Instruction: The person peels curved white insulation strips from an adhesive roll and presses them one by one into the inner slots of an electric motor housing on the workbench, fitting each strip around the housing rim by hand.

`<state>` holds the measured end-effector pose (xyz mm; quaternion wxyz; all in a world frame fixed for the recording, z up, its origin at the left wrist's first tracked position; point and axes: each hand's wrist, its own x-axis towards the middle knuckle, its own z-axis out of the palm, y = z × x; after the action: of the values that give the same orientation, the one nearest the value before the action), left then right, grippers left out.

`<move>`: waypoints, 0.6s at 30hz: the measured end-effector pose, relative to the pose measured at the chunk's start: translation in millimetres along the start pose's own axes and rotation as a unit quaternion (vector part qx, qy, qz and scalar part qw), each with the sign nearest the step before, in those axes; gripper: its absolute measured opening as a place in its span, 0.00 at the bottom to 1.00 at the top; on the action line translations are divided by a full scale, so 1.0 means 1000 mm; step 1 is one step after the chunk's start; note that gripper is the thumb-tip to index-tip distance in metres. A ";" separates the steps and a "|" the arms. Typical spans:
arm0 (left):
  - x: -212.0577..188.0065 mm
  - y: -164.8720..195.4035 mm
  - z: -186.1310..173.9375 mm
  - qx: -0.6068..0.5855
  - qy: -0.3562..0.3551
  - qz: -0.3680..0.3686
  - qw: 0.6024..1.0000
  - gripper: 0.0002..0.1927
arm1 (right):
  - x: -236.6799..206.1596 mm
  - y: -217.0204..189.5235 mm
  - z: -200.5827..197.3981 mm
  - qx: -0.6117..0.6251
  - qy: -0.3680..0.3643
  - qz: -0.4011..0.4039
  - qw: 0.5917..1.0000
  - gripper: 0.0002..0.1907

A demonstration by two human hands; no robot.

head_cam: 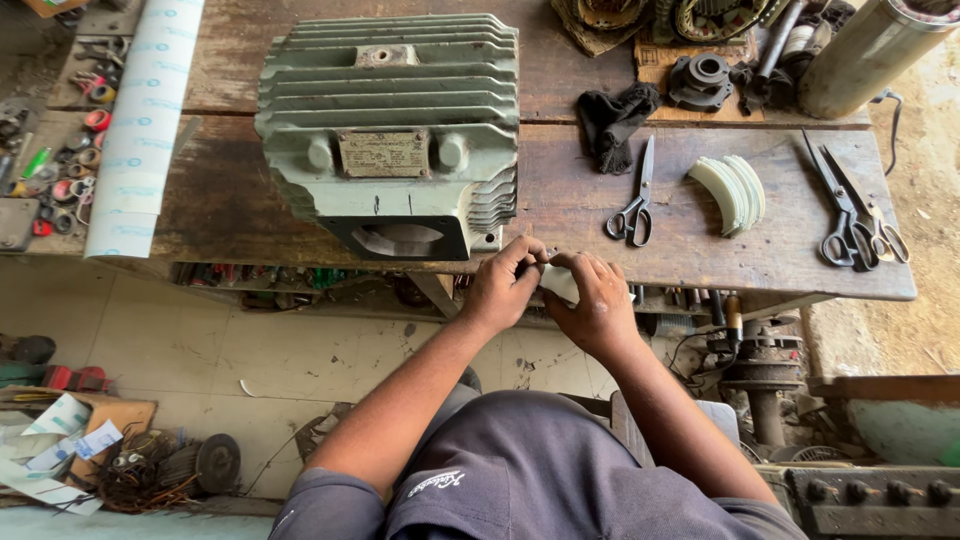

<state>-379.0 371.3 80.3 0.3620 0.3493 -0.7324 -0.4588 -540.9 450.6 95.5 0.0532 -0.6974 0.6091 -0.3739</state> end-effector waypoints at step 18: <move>0.040 -0.052 -0.020 -0.268 -0.176 0.002 0.947 0.17 | 0.013 0.039 0.017 0.232 0.009 0.133 0.964 0.22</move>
<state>-372.4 312.0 46.8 0.3087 0.1515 -0.6350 -0.6918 -562.7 422.8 68.4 0.2574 -0.5755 0.5935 -0.5003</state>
